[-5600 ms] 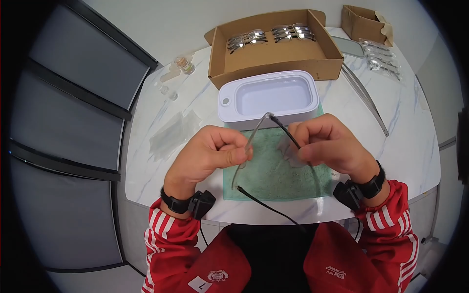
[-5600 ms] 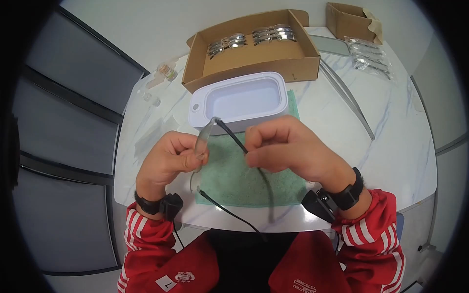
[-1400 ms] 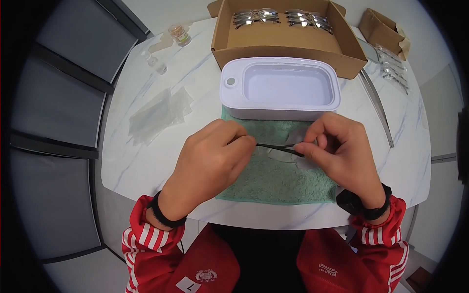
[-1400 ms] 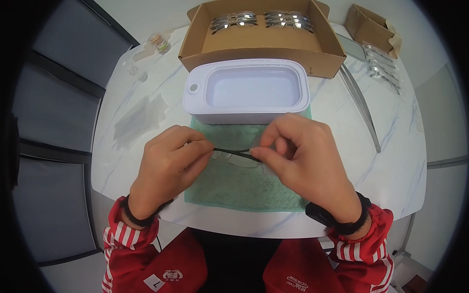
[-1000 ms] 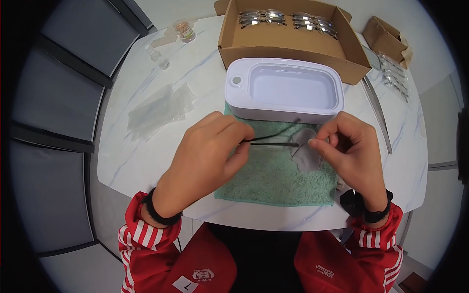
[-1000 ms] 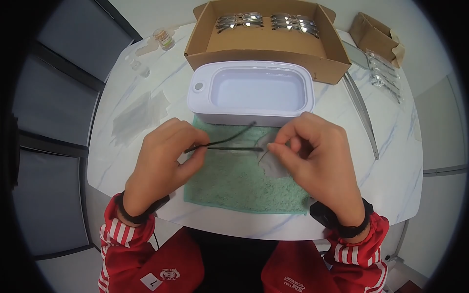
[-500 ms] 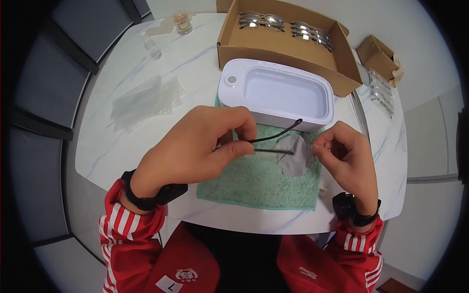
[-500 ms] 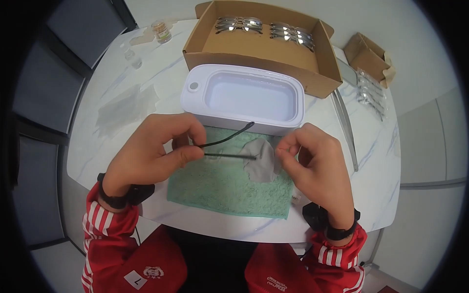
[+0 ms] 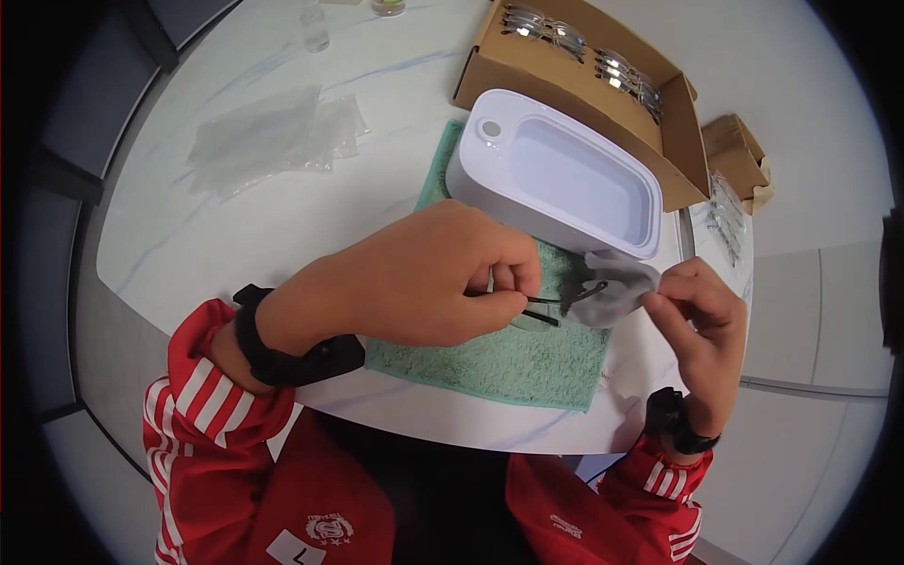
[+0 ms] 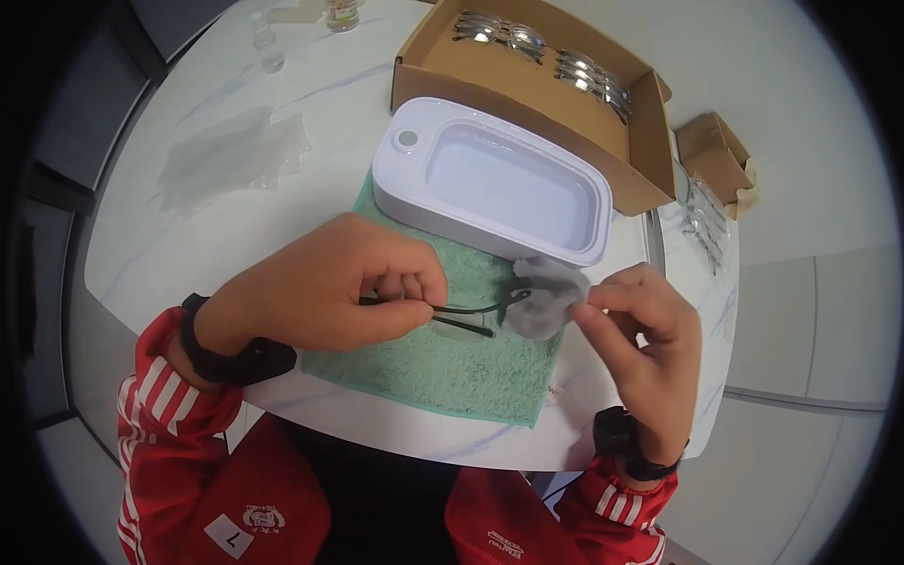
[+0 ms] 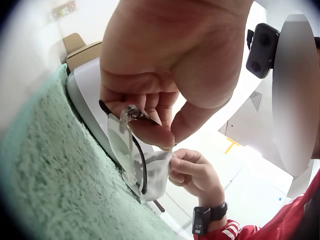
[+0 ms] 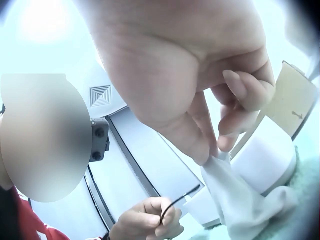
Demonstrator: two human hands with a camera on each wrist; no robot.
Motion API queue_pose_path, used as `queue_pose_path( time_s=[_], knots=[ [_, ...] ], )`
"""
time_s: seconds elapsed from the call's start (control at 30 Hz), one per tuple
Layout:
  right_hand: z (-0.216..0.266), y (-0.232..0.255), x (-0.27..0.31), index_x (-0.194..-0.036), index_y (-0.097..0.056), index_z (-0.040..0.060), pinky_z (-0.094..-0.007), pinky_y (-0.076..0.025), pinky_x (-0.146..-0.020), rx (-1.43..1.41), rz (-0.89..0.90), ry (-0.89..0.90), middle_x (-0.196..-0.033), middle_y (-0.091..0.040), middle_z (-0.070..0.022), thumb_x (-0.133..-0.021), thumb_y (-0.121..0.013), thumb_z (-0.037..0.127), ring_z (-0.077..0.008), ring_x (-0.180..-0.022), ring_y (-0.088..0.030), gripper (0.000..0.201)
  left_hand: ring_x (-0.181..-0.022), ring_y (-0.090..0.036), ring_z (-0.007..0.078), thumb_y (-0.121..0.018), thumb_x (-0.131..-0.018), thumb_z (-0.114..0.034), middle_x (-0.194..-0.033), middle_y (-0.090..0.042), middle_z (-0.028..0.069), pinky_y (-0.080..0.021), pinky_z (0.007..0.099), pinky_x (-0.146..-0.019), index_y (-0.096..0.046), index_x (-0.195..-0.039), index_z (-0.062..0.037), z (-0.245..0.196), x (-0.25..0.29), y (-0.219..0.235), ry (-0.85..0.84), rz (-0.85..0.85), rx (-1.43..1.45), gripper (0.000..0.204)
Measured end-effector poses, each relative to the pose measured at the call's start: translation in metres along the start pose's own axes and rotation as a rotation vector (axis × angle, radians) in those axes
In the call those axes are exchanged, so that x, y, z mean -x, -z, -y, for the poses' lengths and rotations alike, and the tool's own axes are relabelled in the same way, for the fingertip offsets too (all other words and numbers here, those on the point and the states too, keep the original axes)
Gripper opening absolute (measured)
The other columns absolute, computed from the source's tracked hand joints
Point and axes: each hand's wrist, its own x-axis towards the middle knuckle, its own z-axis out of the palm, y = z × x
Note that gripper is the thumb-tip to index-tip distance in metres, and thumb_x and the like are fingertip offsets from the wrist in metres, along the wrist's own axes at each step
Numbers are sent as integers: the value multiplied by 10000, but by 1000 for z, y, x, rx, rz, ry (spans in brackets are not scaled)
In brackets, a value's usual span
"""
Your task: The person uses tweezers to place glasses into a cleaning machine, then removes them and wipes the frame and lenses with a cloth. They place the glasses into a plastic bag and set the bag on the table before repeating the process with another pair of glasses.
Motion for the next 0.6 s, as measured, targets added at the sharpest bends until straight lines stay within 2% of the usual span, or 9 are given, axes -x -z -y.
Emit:
queue_pose_path(
  time_s=[0.1, 0.13, 0.2, 0.23, 0.27, 0.33, 0.43, 0.53, 0.6],
  knots=[
    [14, 4, -6, -902, -736, 14, -246, -365, -574, 104, -8, 167, -838, -615, -29, -798, -776, -31, -93, -670, -498, 120, -612, -545, 74, -686, -864, -83, -694, -625, 1, -432, 240, -575, -691, -894, -22, 1, 0, -1, -15, -15, -20, 68],
    [18, 0, -8, -902, -736, 14, -246, -365, -574, 105, -7, 163, -838, -615, -29, -798, -776, -31, -93, -670, -498, 120, -612, -545, 74, -686, -864, -83, -694, -625, 1, -432, 240, -575, -691, -894, -22, -1, 0, -1, -14, -13, -17, 68],
    [29, -19, -13, -912, -752, 20, -280, -398, -593, 201, 49, 342, -869, -618, -45, -770, -789, -31, -134, -700, -531, 155, -623, -555, 81, -693, -868, -86, -699, -635, 14, -440, 247, -578, -697, -888, -23, -6, -1, 0, 58, 13, -10, 66],
    [36, -32, -14, -907, -759, 31, -321, -422, -609, 178, 86, 347, -877, -597, -61, -740, -799, -20, -197, -719, -535, 179, -623, -555, 81, -693, -868, -86, -699, -635, 14, -440, 247, -578, -697, -888, -23, -6, -2, -1, 59, 19, -10, 66],
    [38, -41, -16, -907, -759, 31, -321, -422, -609, 177, 83, 341, -877, -597, -61, -740, -799, -20, -197, -719, -535, 179, -628, -563, 87, -698, -868, -85, -709, -646, 19, -445, 251, -582, -696, -896, -23, -5, -2, -2, 48, 4, -8, 68],
    [37, -56, -21, -888, -752, 40, -343, -429, -615, 330, 198, 469, -872, -569, -65, -715, -802, -9, -232, -740, -515, 187, -634, -570, 93, -703, -867, -83, -719, -656, 25, -451, 255, -587, -696, -904, -23, -2, -2, -3, 38, -8, -7, 71],
    [31, -60, -22, -869, -739, 47, -360, -429, -633, 373, 155, 501, -850, -549, -64, -690, -801, -2, -255, -764, -491, 195, -640, -582, 105, -700, -871, -72, -737, -665, 33, -459, 261, -599, -696, -917, -26, 3, -1, -4, 68, -52, -43, 65],
    [29, -52, -24, -864, -733, 46, -360, -431, -652, 397, 136, 522, -855, -556, -58, -694, -798, 2, -256, -779, -497, 187, -647, -588, 117, -690, -870, -45, -744, -662, 38, -465, 269, -609, -688, -925, -23, 3, -2, -3, -29, -55, -104, 59],
    [21, -44, -22, -861, -731, 46, -360, -432, -661, 402, 121, 531, -858, -559, -57, -696, -798, 4, -259, -787, -501, 183, -660, -589, 126, -683, -872, -21, -748, -658, 45, -466, 269, -626, -678, -923, -13, -1, 1, 0, 70, -65, -20, 52]
  ],
)
